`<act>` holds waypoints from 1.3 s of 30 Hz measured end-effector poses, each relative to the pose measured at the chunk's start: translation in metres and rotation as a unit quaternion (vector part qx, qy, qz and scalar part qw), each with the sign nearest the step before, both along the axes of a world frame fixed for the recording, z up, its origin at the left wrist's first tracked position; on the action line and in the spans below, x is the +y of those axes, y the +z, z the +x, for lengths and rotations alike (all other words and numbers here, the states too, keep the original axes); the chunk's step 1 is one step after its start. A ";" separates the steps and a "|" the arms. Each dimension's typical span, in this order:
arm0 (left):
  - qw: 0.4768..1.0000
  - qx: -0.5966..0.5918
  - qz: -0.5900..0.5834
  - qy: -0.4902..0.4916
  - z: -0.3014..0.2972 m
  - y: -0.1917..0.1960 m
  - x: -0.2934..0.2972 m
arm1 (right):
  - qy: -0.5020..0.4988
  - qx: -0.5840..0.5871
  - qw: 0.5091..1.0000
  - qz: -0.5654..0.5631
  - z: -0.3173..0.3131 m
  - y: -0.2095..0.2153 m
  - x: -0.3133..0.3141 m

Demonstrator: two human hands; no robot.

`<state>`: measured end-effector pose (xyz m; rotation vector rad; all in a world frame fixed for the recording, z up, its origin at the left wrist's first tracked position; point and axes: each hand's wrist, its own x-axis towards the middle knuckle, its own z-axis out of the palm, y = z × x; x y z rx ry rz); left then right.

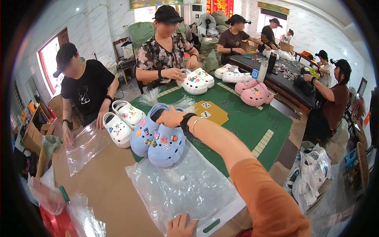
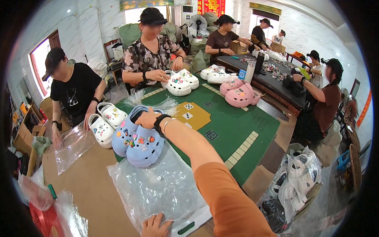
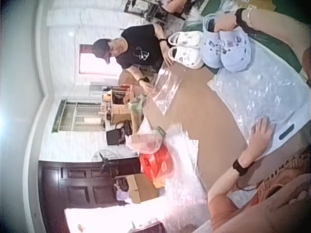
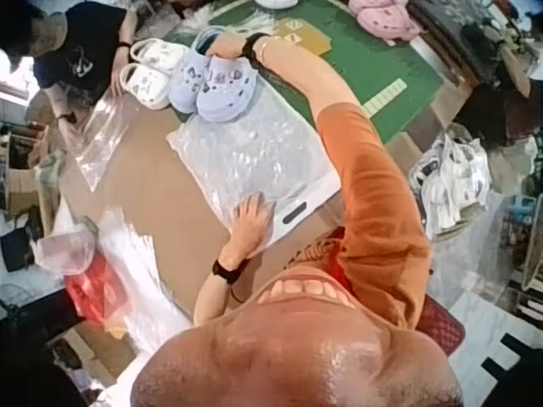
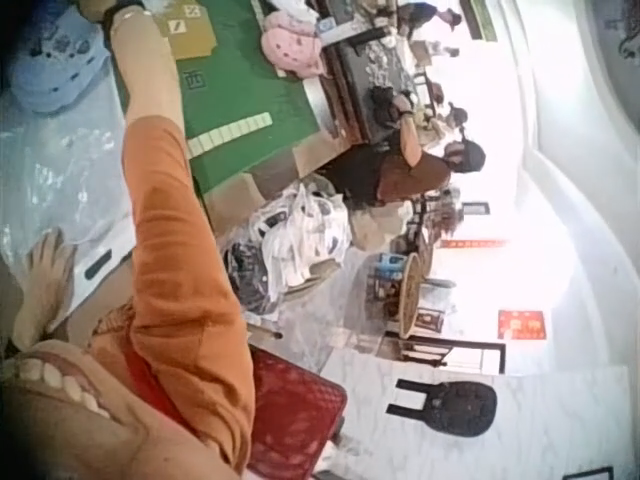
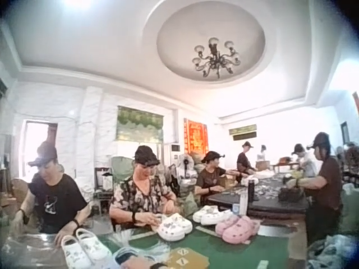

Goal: Placing pairs of foam clogs into plastic bags and passing them down an assembly line.

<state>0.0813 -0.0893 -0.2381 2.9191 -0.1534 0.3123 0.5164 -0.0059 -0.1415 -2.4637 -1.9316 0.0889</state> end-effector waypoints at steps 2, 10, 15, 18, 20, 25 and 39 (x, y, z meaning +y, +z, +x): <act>1.000 -0.008 -0.001 -0.006 -0.001 0.000 0.000 | 0.073 -0.052 0.995 0.035 -0.010 0.010 -0.004; 1.000 0.019 0.006 -0.016 -0.004 0.009 -0.001 | 0.079 -0.083 0.986 0.124 -0.140 0.091 -0.035; 0.998 -0.019 0.049 -0.042 -0.014 0.040 -0.029 | 0.039 0.081 0.981 0.170 -0.265 0.077 -0.039; 0.997 0.014 0.048 -0.058 -0.025 0.043 -0.046 | 0.024 0.185 0.971 0.152 -0.340 0.045 -0.032; 0.991 0.074 0.078 -0.075 -0.032 0.043 -0.054 | 0.002 0.212 0.962 0.173 -0.393 -0.001 -0.022; 0.957 0.026 -0.275 -0.085 -0.050 -0.008 -0.062 | -0.039 0.272 0.949 0.154 -0.442 -0.033 -0.035; 0.999 -0.031 -0.005 0.031 -0.045 0.057 -0.060 | 0.231 -0.067 0.969 0.060 -0.281 0.001 -0.349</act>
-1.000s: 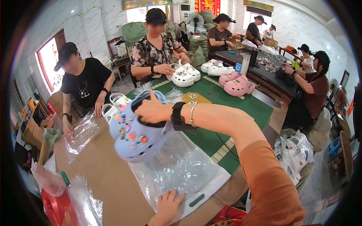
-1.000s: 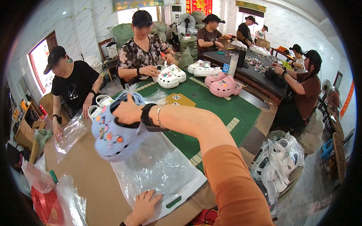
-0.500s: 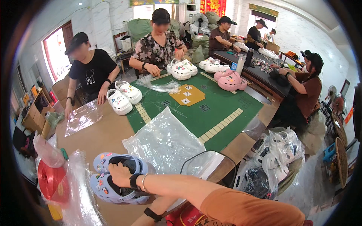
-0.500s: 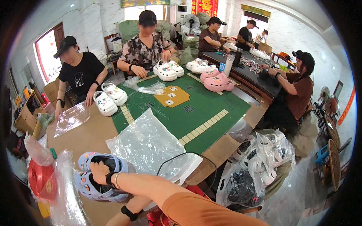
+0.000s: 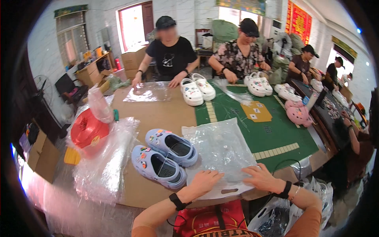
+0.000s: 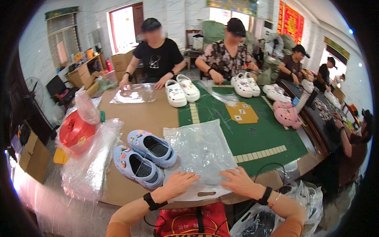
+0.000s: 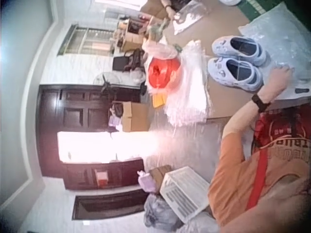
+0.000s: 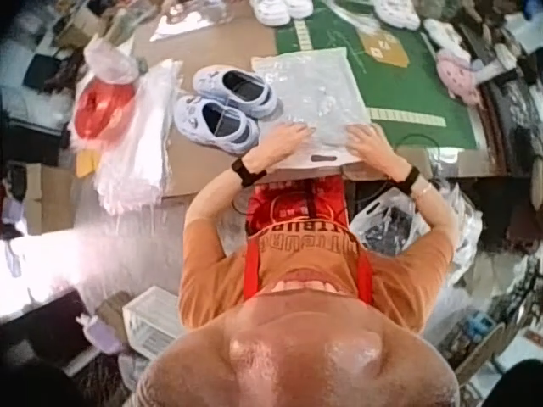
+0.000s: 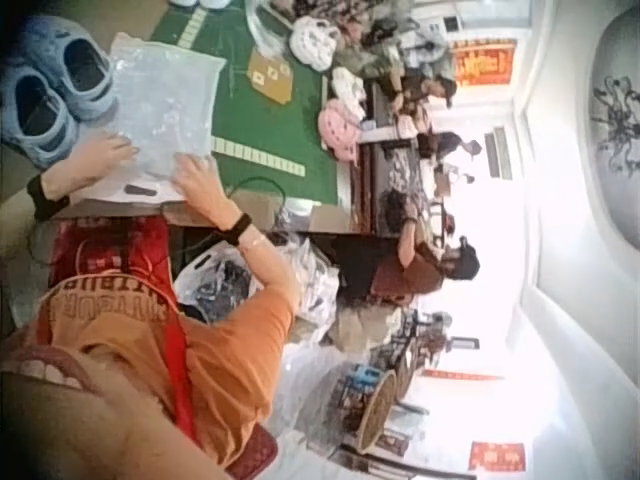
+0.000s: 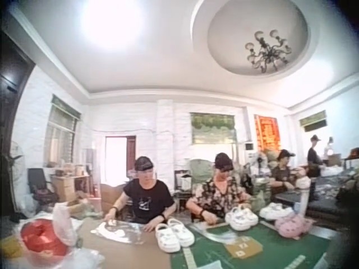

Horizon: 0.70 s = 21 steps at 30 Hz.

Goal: Placing pairs of foam clogs into plastic bags and passing them down an assembly line.

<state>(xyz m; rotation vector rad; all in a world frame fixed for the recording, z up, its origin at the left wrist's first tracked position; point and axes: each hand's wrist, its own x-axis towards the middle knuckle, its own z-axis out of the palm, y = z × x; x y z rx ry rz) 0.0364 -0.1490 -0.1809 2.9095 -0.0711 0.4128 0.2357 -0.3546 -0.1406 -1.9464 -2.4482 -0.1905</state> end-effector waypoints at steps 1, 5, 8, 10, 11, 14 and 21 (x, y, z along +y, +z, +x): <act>1.000 0.017 -0.009 0.000 0.001 0.010 -0.002 | -0.058 -0.004 0.998 0.023 0.005 -0.003 -0.005; 0.998 0.041 -0.028 -0.029 0.000 0.023 0.005 | -0.196 0.062 0.972 0.116 0.016 -0.007 -0.015; 0.958 -0.092 -0.272 0.019 -0.013 0.019 0.021 | -0.336 0.224 0.914 0.038 0.006 -0.005 -0.018; 0.938 -0.170 -0.225 0.203 -0.031 0.030 0.033 | -0.303 0.242 0.916 0.100 0.019 -0.029 -0.020; 0.933 -0.189 -0.167 0.257 -0.042 0.034 0.044 | -0.240 0.262 0.923 0.146 0.023 -0.040 -0.021; 0.920 -0.116 -0.091 0.364 -0.065 0.024 0.069 | -0.237 0.275 0.922 0.138 0.023 -0.036 -0.019; 0.861 -0.007 -0.173 0.479 -0.036 0.034 0.085 | -0.153 0.317 0.922 0.160 0.020 -0.040 -0.009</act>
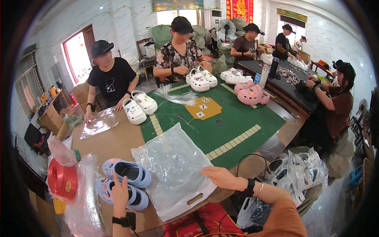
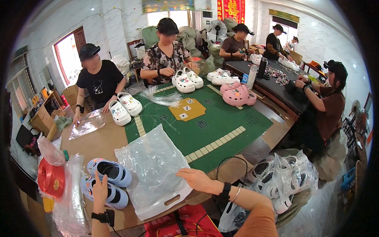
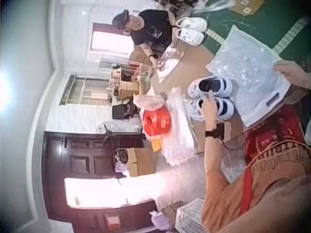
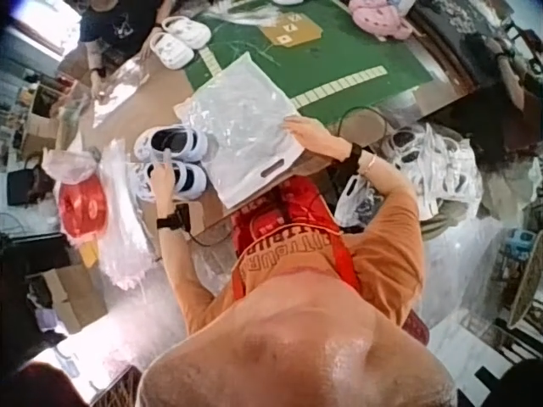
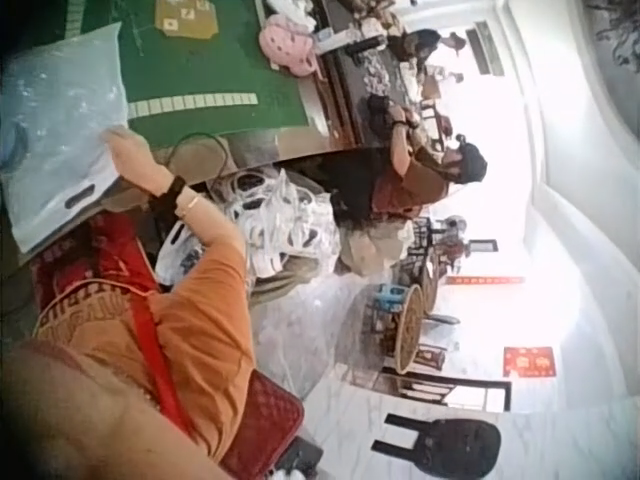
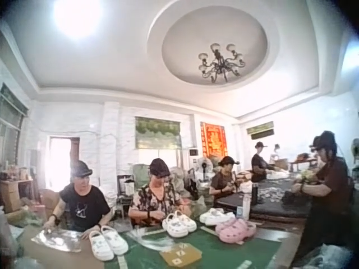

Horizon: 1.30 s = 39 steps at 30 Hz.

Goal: Placing pairs of foam clogs into plastic bags and passing them down an assembly line.

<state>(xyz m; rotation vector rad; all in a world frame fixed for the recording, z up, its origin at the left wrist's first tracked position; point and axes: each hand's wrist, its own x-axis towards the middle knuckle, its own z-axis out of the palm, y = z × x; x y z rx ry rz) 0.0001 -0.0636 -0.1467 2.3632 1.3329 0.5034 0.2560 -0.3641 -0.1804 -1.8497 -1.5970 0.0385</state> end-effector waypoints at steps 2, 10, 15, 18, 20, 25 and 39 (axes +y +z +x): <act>0.999 -0.018 -0.004 0.028 0.007 -0.005 0.011 | 0.010 0.001 1.000 -0.004 0.000 0.000 0.000; 0.995 0.104 0.004 -0.010 0.020 -0.007 0.012 | 0.025 0.018 0.999 -0.014 0.004 -0.014 -0.007; 0.984 0.116 0.041 -0.131 -0.016 0.001 0.011 | 0.011 0.047 0.999 -0.010 0.011 -0.022 -0.011; 0.977 0.116 0.032 -0.175 -0.059 0.007 0.019 | 0.018 0.062 0.997 -0.034 0.009 -0.024 -0.011; 0.969 0.091 0.092 -0.212 -0.085 -0.003 0.029 | 0.016 0.058 0.998 -0.030 0.007 -0.023 -0.012; 0.995 -0.096 -0.035 0.013 -0.105 -0.017 0.017 | 0.009 0.092 0.995 -0.033 -0.008 -0.019 -0.004; 0.944 -0.250 -0.165 -0.138 -0.111 -0.015 0.066 | -0.079 0.189 0.979 -0.007 0.012 0.013 0.018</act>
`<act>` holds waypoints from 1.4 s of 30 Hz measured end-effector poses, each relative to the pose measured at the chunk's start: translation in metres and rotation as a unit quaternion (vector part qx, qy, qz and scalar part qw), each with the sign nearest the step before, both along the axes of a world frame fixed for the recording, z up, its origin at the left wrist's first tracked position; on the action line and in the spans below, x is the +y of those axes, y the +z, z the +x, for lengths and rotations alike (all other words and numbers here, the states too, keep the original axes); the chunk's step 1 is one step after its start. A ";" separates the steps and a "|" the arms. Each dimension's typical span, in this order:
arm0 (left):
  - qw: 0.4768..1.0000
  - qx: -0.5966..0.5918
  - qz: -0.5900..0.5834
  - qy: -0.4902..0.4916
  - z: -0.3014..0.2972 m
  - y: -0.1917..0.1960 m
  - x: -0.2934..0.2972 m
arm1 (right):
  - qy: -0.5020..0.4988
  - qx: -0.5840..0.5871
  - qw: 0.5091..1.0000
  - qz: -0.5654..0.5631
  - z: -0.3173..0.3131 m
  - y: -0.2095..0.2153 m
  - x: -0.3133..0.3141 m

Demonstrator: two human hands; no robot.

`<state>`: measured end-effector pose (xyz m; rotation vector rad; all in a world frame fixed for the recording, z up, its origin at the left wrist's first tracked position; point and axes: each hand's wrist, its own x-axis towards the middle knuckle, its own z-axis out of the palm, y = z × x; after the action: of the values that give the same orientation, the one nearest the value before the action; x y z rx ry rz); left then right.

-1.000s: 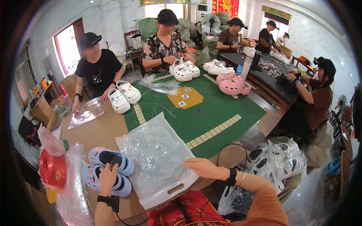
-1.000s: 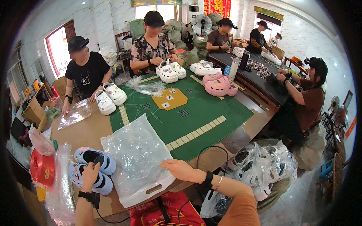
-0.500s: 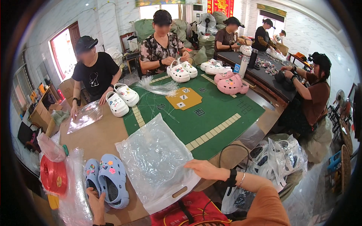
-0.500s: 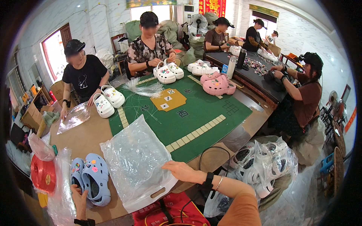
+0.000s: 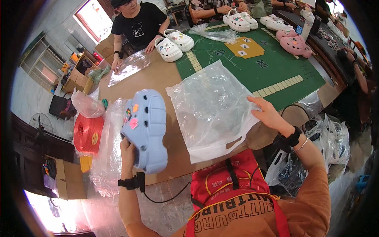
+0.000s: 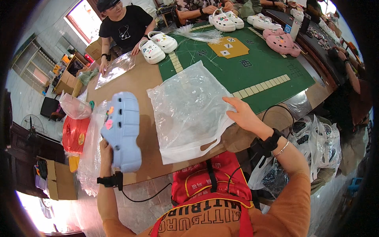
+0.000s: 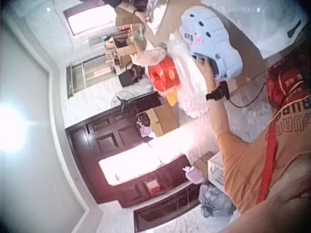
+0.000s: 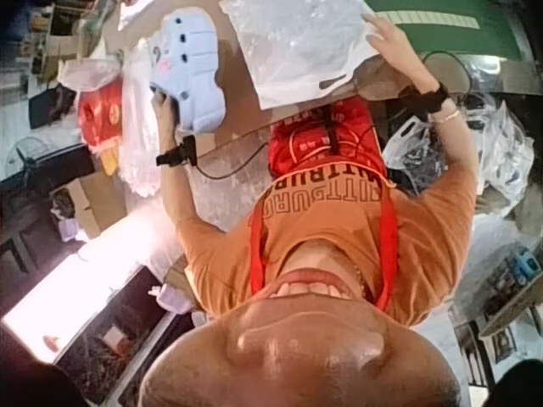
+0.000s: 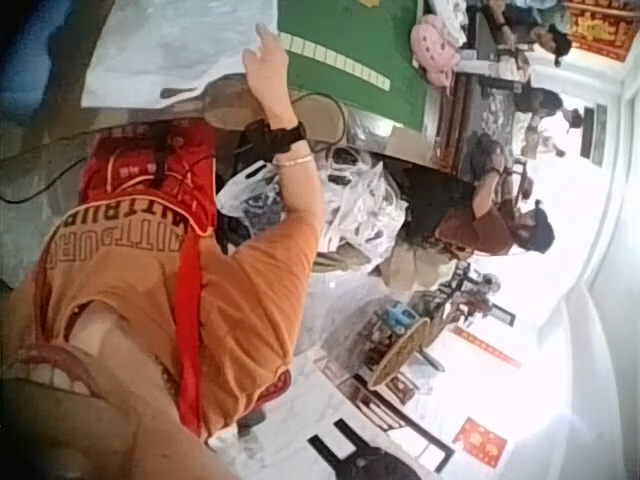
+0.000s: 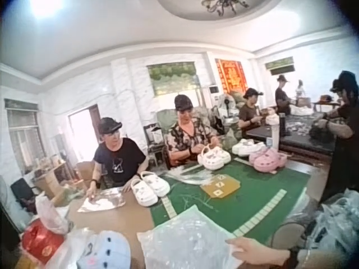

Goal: Placing pairs of foam clogs into plastic bags and passing them down an assembly line.

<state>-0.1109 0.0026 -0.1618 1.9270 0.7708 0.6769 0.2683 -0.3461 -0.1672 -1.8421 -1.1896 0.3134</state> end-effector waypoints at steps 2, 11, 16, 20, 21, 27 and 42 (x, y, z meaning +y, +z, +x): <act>1.000 -0.002 -0.022 -0.022 -0.030 -0.002 -0.012 | 0.006 -0.025 1.000 -0.011 -0.004 -0.002 0.009; 0.958 -0.028 -0.175 -0.226 0.012 0.033 -0.121 | 0.098 -0.011 0.995 -0.005 -0.052 0.013 0.043; 0.931 0.040 -0.204 -0.299 0.059 0.037 -0.138 | 0.163 -0.045 0.985 0.042 -0.054 0.014 0.027; 0.964 0.123 -0.101 -0.211 0.065 0.014 -0.132 | 0.187 -0.103 0.977 0.022 -0.068 0.025 0.022; 0.976 0.093 -0.042 -0.194 0.069 0.011 -0.132 | 0.184 -0.104 0.977 0.012 -0.072 0.030 0.021; 0.976 0.151 0.140 -0.070 0.082 0.002 -0.140 | 0.155 -0.152 0.976 0.029 -0.087 0.025 0.032; 0.924 0.290 0.235 -0.088 0.119 0.013 -0.159 | 0.124 -0.166 0.978 -0.033 -0.086 -0.011 0.025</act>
<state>0.0084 -0.1569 -0.1484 2.6610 0.8208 0.1708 0.1820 -0.3208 -0.1779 -1.8522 -1.6649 0.1882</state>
